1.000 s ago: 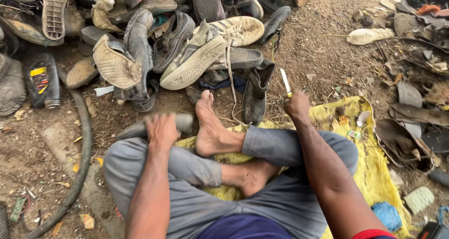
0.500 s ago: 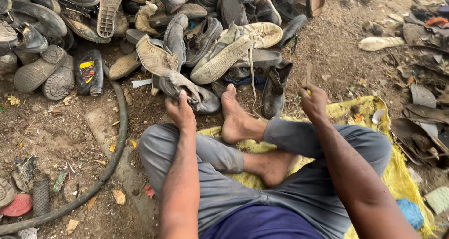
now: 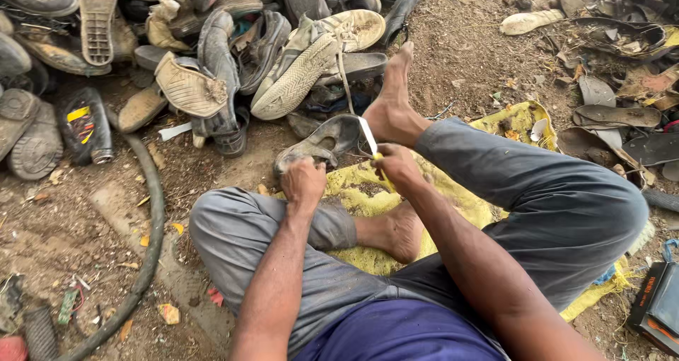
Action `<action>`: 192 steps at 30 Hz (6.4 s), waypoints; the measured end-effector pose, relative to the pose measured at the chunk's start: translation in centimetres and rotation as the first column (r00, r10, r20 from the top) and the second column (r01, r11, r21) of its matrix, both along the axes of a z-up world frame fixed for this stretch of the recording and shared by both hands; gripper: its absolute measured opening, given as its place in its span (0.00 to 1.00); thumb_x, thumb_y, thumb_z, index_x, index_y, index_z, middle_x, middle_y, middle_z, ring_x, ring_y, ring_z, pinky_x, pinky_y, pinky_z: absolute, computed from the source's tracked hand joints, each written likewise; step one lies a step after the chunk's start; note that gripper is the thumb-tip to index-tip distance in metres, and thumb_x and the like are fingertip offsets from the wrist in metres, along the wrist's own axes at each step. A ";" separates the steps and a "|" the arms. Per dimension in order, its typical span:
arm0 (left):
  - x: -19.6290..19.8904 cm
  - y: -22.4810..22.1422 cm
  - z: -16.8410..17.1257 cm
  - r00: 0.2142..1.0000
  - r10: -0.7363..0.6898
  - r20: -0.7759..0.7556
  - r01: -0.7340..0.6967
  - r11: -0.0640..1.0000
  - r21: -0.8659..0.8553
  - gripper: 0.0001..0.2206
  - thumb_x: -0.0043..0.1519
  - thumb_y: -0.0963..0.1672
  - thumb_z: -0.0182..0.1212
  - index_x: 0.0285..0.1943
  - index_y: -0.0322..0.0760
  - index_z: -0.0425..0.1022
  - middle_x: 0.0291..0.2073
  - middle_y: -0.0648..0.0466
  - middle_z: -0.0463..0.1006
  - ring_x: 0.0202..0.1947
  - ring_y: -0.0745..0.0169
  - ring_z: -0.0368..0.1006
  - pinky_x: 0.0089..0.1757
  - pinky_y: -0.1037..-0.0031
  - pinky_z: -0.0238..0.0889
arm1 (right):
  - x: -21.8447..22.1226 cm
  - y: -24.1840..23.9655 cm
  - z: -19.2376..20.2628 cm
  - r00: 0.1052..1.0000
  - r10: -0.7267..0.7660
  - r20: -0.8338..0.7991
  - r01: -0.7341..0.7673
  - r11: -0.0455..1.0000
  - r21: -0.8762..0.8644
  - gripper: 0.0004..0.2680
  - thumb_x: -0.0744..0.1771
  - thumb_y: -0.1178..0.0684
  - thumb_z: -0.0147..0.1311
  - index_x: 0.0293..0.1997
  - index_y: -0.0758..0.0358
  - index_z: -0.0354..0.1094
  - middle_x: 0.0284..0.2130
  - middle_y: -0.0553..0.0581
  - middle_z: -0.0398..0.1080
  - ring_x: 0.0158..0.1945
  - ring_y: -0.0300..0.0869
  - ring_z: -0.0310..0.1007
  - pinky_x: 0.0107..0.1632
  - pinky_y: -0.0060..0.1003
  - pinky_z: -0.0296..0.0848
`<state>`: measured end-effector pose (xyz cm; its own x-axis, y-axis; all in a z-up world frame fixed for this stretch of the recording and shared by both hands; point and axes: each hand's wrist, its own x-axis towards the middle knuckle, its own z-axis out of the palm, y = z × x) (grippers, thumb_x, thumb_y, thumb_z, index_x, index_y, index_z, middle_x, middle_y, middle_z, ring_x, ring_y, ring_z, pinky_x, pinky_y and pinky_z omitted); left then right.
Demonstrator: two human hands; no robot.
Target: The person uses a small blade and other tools to trim, cut, and repair various discarded shoes and shoe parts while sitting on the ground.
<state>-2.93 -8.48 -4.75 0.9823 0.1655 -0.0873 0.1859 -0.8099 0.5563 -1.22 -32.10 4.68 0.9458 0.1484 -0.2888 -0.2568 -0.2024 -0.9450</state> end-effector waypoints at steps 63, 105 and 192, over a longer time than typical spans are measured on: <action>5.8 -2.6 2.8 0.935 -0.264 0.236 0.296 0.949 -0.108 0.14 0.60 0.39 0.64 0.54 0.37 0.71 0.46 0.39 0.80 0.47 0.45 0.79 0.45 0.59 0.74 | 1.4 0.2 -0.9 0.879 0.476 0.010 -0.231 0.445 -0.866 0.10 0.68 0.55 0.42 0.55 0.60 0.62 0.27 0.67 0.75 0.30 0.61 0.77 0.33 0.58 0.71; 6.3 -6.3 9.2 0.875 -0.432 -0.220 0.484 0.812 0.328 0.21 0.52 0.45 0.58 0.55 0.34 0.72 0.56 0.43 0.69 0.61 0.47 0.62 0.58 0.46 0.54 | -2.5 -1.5 -9.1 0.959 0.265 0.095 -0.114 0.675 -0.729 0.13 0.68 0.52 0.43 0.59 0.58 0.63 0.34 0.72 0.75 0.37 0.67 0.75 0.42 0.62 0.70; 9.7 -2.9 1.4 0.799 -0.455 0.393 0.534 0.837 -0.117 0.08 0.51 0.43 0.72 0.25 0.35 0.78 0.27 0.50 0.77 0.35 0.49 0.71 0.40 0.61 0.66 | 0.2 4.3 -14.6 0.956 0.169 -0.239 -0.231 0.937 -0.261 0.18 0.72 0.41 0.40 0.32 0.61 0.75 0.17 0.54 0.70 0.18 0.40 0.68 0.25 0.39 0.65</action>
